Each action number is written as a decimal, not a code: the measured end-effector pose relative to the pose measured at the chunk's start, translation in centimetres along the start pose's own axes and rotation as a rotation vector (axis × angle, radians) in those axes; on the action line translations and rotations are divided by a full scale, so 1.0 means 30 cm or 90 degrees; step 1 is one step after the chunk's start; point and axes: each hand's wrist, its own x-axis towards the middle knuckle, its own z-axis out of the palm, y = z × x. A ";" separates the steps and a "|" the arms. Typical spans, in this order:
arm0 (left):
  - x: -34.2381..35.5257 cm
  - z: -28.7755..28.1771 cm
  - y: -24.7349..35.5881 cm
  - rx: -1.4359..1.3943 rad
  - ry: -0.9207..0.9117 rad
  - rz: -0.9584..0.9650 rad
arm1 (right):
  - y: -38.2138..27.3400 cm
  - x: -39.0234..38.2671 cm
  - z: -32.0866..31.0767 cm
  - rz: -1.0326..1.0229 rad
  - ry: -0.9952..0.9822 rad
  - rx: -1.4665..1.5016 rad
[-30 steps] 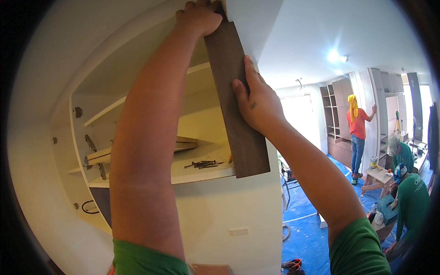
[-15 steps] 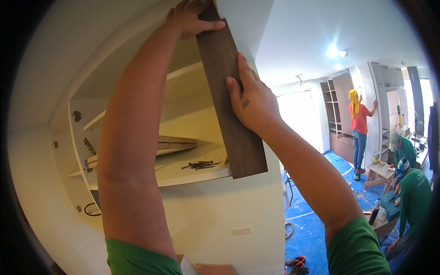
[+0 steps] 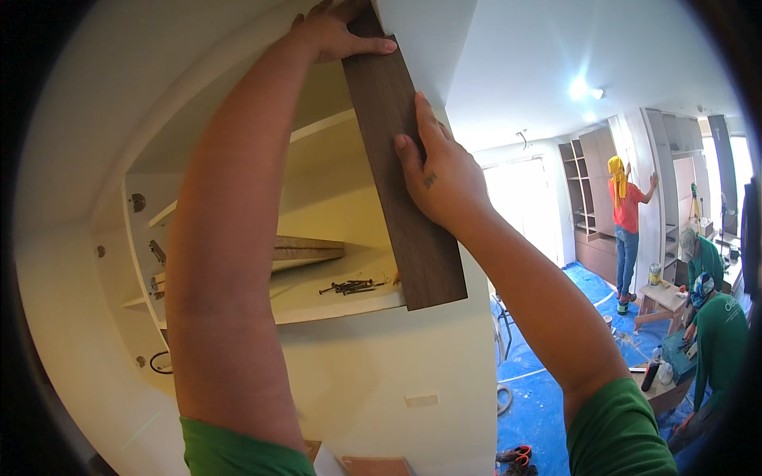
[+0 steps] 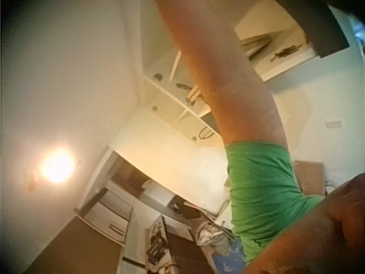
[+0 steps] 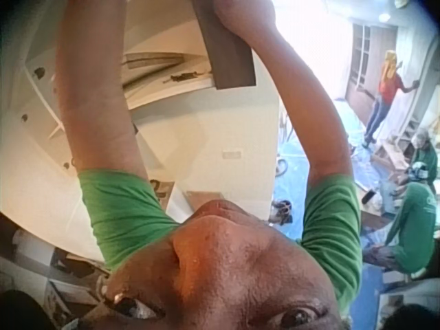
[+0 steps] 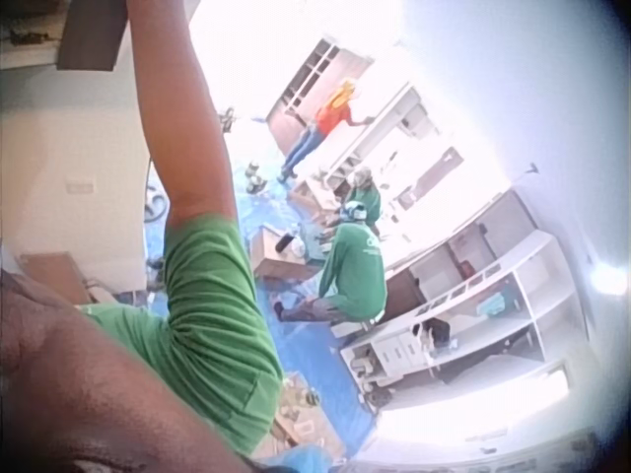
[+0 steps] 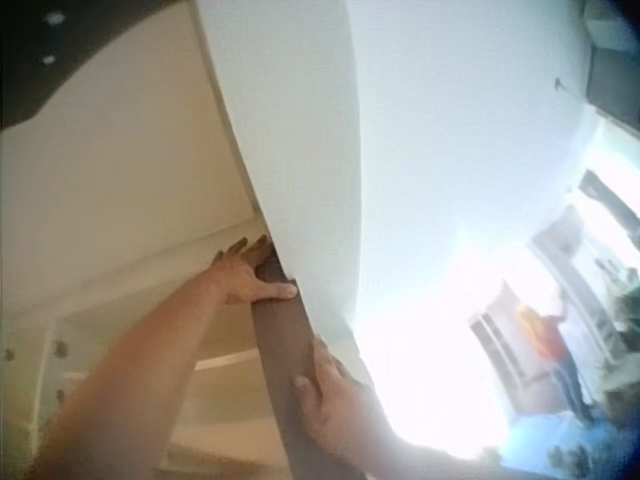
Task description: The person uses a utility knife to trim a small wooden piece on a workbench, then repeatedly lifts and aligns a long dark trim strip against the edge of a wall-mounted cabinet. The person also uses a small black tool to scrape or clean the cabinet edge before continuing to fit the trim.
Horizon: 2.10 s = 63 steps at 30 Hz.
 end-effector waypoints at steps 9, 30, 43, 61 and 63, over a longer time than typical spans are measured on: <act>0.093 0.094 -0.100 0.024 0.158 0.042 | -0.021 -0.006 0.002 0.030 -0.015 0.015; -0.012 0.029 -0.023 -0.005 0.010 -0.034 | -0.009 -0.005 0.008 -0.004 -0.009 0.015; -0.004 0.016 -0.017 0.004 -0.008 -0.047 | -0.008 -0.003 0.002 0.003 -0.022 0.015; -0.010 0.025 -0.016 -0.011 0.000 -0.047 | -0.015 -0.006 -0.002 0.022 -0.030 0.027; -0.012 0.022 -0.015 -0.011 0.003 -0.039 | -0.008 -0.006 0.002 -0.001 -0.016 0.037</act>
